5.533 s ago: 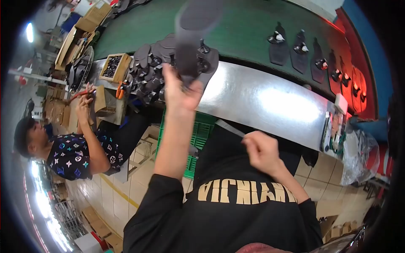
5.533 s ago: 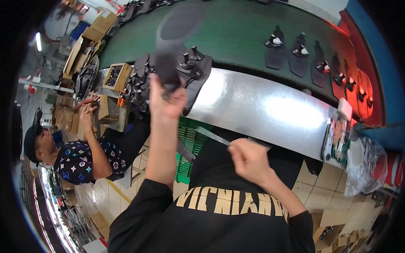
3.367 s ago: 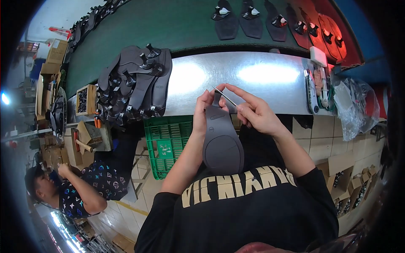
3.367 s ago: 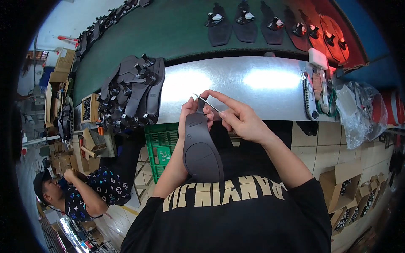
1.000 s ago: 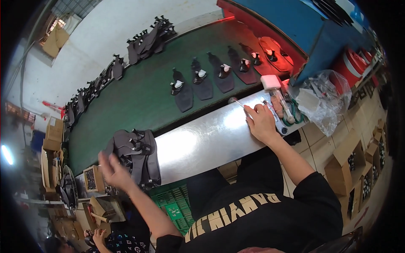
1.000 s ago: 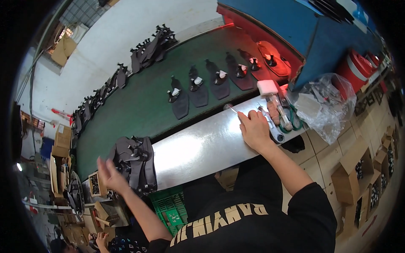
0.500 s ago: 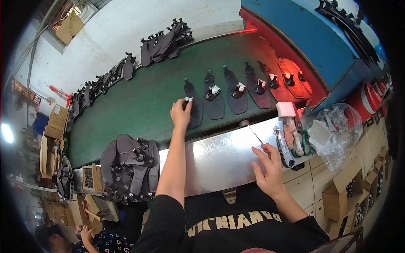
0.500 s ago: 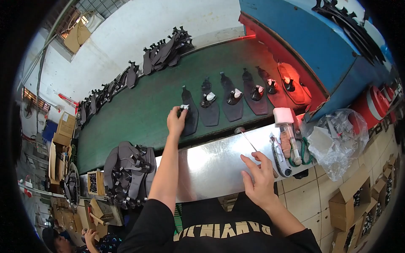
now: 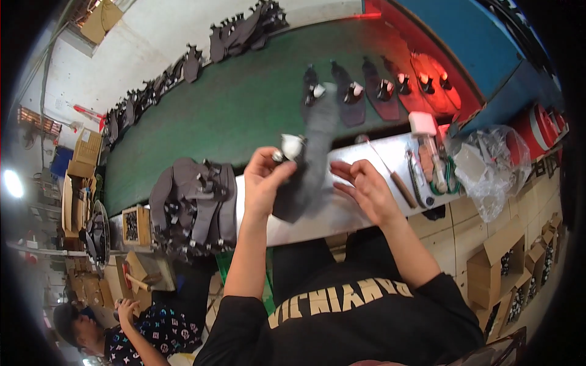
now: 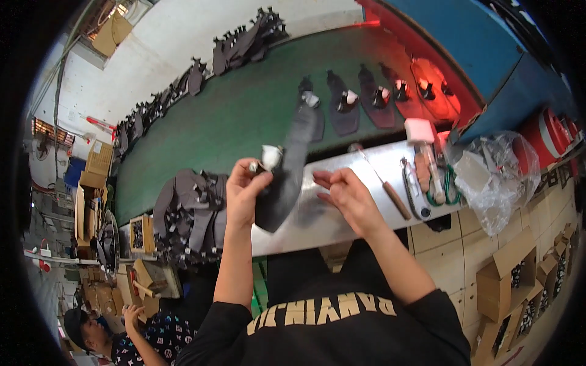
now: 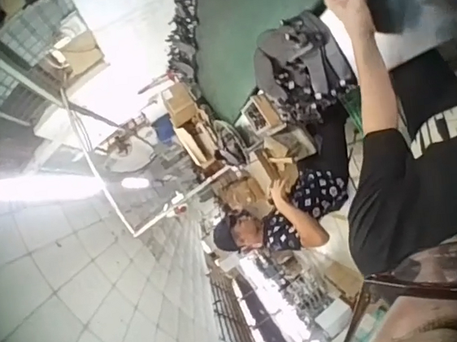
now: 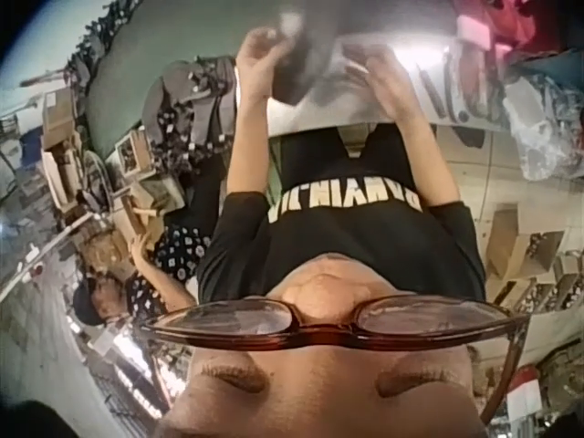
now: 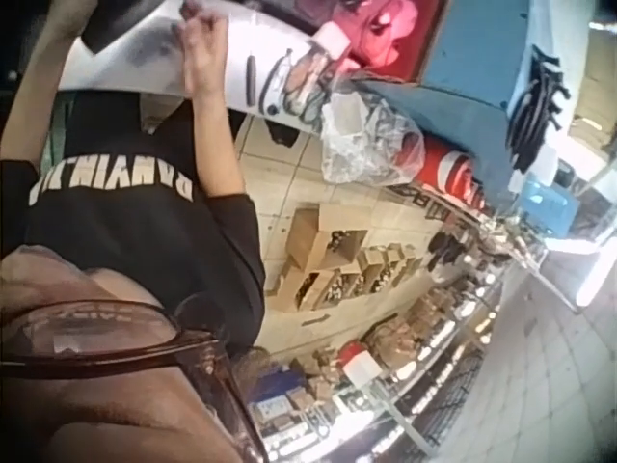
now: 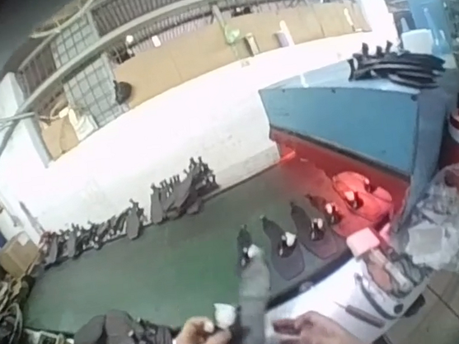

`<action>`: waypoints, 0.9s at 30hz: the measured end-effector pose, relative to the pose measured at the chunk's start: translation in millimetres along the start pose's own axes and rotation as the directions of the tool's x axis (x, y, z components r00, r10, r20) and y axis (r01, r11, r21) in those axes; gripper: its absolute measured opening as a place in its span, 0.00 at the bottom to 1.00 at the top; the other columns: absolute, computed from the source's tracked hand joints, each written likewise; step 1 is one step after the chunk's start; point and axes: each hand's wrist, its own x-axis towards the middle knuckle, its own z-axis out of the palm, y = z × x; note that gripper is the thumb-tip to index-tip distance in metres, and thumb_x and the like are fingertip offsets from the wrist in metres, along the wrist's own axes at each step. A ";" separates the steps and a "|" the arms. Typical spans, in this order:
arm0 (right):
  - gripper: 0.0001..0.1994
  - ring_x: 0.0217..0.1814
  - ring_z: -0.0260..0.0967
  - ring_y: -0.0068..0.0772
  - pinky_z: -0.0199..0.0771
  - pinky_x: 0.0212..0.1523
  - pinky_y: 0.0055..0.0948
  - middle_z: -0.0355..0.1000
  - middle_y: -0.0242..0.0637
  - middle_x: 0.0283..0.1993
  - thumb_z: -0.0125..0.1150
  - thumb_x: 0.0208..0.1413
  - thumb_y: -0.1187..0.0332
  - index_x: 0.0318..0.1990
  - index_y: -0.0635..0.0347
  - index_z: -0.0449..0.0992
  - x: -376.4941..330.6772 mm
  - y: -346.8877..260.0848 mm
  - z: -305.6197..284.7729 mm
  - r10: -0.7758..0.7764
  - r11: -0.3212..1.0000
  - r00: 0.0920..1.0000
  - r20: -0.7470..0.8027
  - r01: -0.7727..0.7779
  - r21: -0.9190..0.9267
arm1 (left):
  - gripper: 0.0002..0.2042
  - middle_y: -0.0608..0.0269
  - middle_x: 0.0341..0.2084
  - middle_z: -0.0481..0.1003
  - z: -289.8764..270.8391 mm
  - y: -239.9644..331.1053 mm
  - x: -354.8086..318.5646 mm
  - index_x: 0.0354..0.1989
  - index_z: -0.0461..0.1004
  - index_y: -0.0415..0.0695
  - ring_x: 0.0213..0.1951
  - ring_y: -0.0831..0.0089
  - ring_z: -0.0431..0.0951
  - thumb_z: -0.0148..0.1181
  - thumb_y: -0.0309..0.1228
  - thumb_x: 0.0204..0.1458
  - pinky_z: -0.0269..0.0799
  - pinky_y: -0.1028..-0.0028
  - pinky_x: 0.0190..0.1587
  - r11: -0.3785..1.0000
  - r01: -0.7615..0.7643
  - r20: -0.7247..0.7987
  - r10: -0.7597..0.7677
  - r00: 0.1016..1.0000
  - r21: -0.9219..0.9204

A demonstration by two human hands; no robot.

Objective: Assembling shoe soles by inserting and securing small metal components.

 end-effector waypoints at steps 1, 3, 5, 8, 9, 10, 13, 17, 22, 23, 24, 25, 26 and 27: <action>0.25 0.63 0.63 0.35 0.60 0.64 0.35 0.68 0.40 0.57 0.61 0.59 0.61 0.60 0.60 0.63 4.2 5.8 1.9 -0.004 0.987 0.994 0.107 -0.013 0.160 | 0.14 0.65 0.37 0.76 2.6 4.1 -23.6 0.41 0.73 0.42 0.38 0.80 0.74 0.65 0.17 0.46 0.70 0.79 0.43 0.998 0.047 0.108 -0.043 0.993 -0.031; 0.22 0.63 0.64 0.40 0.57 0.67 0.38 0.66 0.46 0.61 0.61 0.56 0.68 0.57 0.66 0.66 6.0 -14.0 48.5 0.039 0.986 0.995 0.097 -0.054 0.160 | 0.12 0.60 0.44 0.76 0.4 1.2 -63.9 0.38 0.75 0.42 0.43 0.77 0.75 0.66 0.17 0.45 0.69 0.75 0.48 0.988 0.114 0.174 -0.094 0.980 -0.109; 0.20 0.61 0.67 0.41 0.58 0.66 0.39 0.68 0.47 0.58 0.61 0.54 0.70 0.54 0.65 0.70 0.1 -19.3 59.7 0.089 0.983 0.990 0.110 -0.105 0.148 | 0.11 0.49 0.56 0.70 -4.8 -6.6 -82.2 0.39 0.77 0.38 0.52 0.71 0.73 0.62 0.15 0.46 0.68 0.71 0.54 0.973 0.040 0.171 0.000 0.985 -0.229; 0.09 0.44 0.66 0.27 0.65 0.55 0.28 0.67 0.34 0.41 0.62 0.51 0.74 0.33 0.57 0.65 -3.2 -17.9 71.1 -0.046 0.999 0.988 0.149 0.046 0.005 | 0.13 0.50 0.56 0.71 -22.5 -10.9 -100.1 0.46 0.76 0.37 0.51 0.69 0.75 0.58 0.17 0.51 0.73 0.69 0.53 0.921 0.125 0.078 -0.103 0.992 -0.368; 0.12 0.42 0.64 0.24 0.65 0.51 0.24 0.65 0.32 0.39 0.62 0.50 0.75 0.32 0.56 0.62 -12.2 -21.1 72.0 -0.013 0.996 0.988 0.156 0.027 -0.088 | 0.13 0.50 0.56 0.71 -24.5 -11.4 -106.6 0.46 0.76 0.37 0.51 0.69 0.75 0.58 0.17 0.51 0.73 0.69 0.53 0.921 0.121 0.063 -0.105 0.993 -0.371; 0.13 0.42 0.61 0.21 0.63 0.46 0.21 0.64 0.31 0.40 0.64 0.50 0.76 0.33 0.55 0.61 -20.1 -20.0 72.1 0.062 0.980 0.987 0.146 -0.033 -0.196 | 0.14 0.47 0.55 0.71 -25.3 -10.7 -112.3 0.48 0.74 0.36 0.49 0.67 0.77 0.56 0.17 0.52 0.77 0.68 0.50 0.924 0.112 0.036 -0.106 0.994 -0.366; 0.17 0.43 0.64 0.20 0.66 0.45 0.23 0.68 0.32 0.40 0.67 0.48 0.75 0.44 0.61 0.69 -39.6 -13.0 80.7 0.007 0.774 0.982 0.190 0.115 -0.622 | 0.16 0.46 0.51 0.73 -30.3 -11.3 -126.5 0.52 0.71 0.35 0.45 0.66 0.79 0.54 0.17 0.53 0.81 0.67 0.44 0.920 0.108 0.015 -0.111 0.994 -0.377; 0.24 0.38 0.70 0.25 0.69 0.44 0.24 0.73 0.37 0.37 0.65 0.47 0.78 0.55 0.64 0.72 -56.6 -12.6 90.7 0.023 0.603 0.985 0.174 0.125 -0.788 | 0.18 0.50 0.49 0.74 -33.5 -12.2 -137.6 0.54 0.70 0.36 0.41 0.73 0.79 0.56 0.17 0.53 0.82 0.75 0.39 0.908 0.101 0.028 -0.098 0.995 -0.406; 0.22 0.41 0.74 0.35 0.71 0.45 0.28 0.76 0.43 0.41 0.63 0.45 0.79 0.52 0.63 0.75 -61.6 -5.6 90.9 -0.116 0.525 0.955 0.273 0.292 -0.800 | 0.18 0.49 0.49 0.75 -32.5 -11.7 -139.9 0.53 0.71 0.36 0.41 0.74 0.79 0.58 0.18 0.52 0.82 0.76 0.38 0.923 0.070 -0.015 -0.082 0.997 -0.379; 0.21 0.42 0.75 0.37 0.72 0.45 0.29 0.76 0.43 0.41 0.63 0.45 0.79 0.51 0.63 0.75 -62.5 -3.8 90.1 -0.125 0.521 0.952 0.281 0.304 -0.798 | 0.18 0.49 0.49 0.75 -32.0 -10.9 -140.4 0.53 0.71 0.36 0.41 0.74 0.79 0.58 0.18 0.52 0.82 0.76 0.38 0.923 0.071 -0.017 -0.084 0.996 -0.378; 0.21 0.43 0.75 0.38 0.72 0.46 0.30 0.77 0.44 0.42 0.63 0.45 0.79 0.51 0.63 0.75 -63.0 -2.4 89.3 -0.134 0.516 0.948 0.288 0.315 -0.797 | 0.18 0.49 0.49 0.74 -30.9 -9.5 -140.5 0.53 0.71 0.35 0.41 0.73 0.79 0.59 0.18 0.52 0.82 0.76 0.38 0.923 0.054 -0.015 -0.064 0.998 -0.382; 0.21 0.43 0.75 0.38 0.72 0.46 0.30 0.77 0.44 0.42 0.63 0.45 0.79 0.51 0.63 0.75 -63.1 -1.2 88.7 -0.134 0.517 0.948 0.288 0.315 -0.796 | 0.18 0.49 0.49 0.74 -30.4 -8.9 -140.6 0.52 0.71 0.35 0.41 0.73 0.79 0.59 0.18 0.52 0.82 0.76 0.38 0.922 0.037 -0.012 -0.045 0.999 -0.386; 0.21 0.43 0.75 0.37 0.72 0.46 0.29 0.77 0.44 0.42 0.63 0.45 0.79 0.51 0.63 0.75 -63.0 -0.1 88.3 -0.126 0.535 0.953 0.276 0.300 -0.790 | 0.18 0.49 0.49 0.74 -31.0 -9.3 -140.4 0.52 0.71 0.35 0.41 0.73 0.79 0.59 0.18 0.52 0.82 0.76 0.38 0.922 0.038 -0.012 -0.046 0.999 -0.385; 0.21 0.43 0.75 0.37 0.72 0.46 0.29 0.77 0.44 0.42 0.63 0.45 0.79 0.51 0.63 0.75 -63.1 0.4 88.1 -0.118 0.553 0.957 0.264 0.284 -0.783 | 0.17 0.49 0.49 0.75 -31.8 -9.8 -140.3 0.52 0.72 0.34 0.41 0.73 0.79 0.59 0.18 0.51 0.82 0.76 0.38 0.927 0.031 -0.006 -0.036 0.999 -0.374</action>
